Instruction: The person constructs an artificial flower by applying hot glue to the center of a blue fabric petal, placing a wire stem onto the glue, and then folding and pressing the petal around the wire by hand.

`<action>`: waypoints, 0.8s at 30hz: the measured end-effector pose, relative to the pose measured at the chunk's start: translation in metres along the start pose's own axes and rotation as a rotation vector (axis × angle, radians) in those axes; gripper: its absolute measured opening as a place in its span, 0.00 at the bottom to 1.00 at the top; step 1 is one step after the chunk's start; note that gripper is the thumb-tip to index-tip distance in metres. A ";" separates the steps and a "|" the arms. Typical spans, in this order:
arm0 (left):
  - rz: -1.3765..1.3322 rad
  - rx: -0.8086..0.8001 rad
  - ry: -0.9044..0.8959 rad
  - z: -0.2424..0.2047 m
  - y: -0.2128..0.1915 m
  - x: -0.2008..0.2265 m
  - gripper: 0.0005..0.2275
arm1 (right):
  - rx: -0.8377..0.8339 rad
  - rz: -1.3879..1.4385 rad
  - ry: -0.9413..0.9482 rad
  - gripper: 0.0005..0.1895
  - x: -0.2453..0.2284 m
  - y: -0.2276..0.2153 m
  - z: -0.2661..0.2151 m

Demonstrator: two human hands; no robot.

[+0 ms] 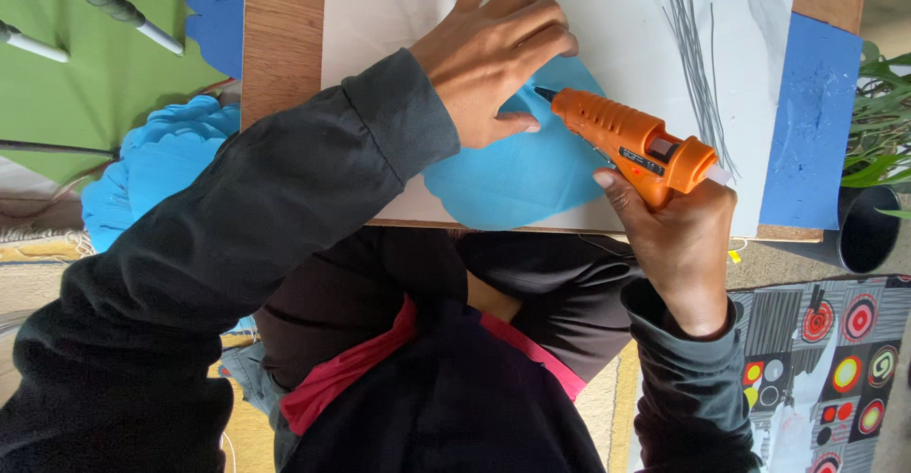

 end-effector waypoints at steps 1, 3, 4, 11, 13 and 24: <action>0.000 0.001 0.000 0.000 -0.001 0.000 0.28 | 0.000 -0.001 0.000 0.18 0.002 0.001 0.000; 0.026 -0.003 -0.001 0.000 -0.002 0.001 0.28 | 0.001 -0.003 0.027 0.16 0.009 0.002 0.000; 0.026 -0.003 -0.002 0.000 -0.001 0.001 0.28 | 0.000 -0.004 0.027 0.16 0.006 0.001 0.000; 0.023 -0.003 0.005 0.000 0.001 0.000 0.27 | 0.014 -0.034 0.034 0.16 0.005 -0.001 0.000; 0.026 0.003 0.002 0.000 -0.001 0.000 0.27 | 0.005 -0.032 0.045 0.16 0.006 -0.001 0.000; 0.034 -0.002 -0.006 0.000 0.001 0.000 0.27 | 0.020 -0.031 0.011 0.16 0.005 0.001 0.000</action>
Point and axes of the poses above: each hand's wrist, its own z-axis towards the middle knuckle, its own y-axis out of the palm, x = y × z, the point moved 6 cm from there along z, towards the middle knuckle, and after that the axes turned 13 degrees about y, right-handed, at the moved point
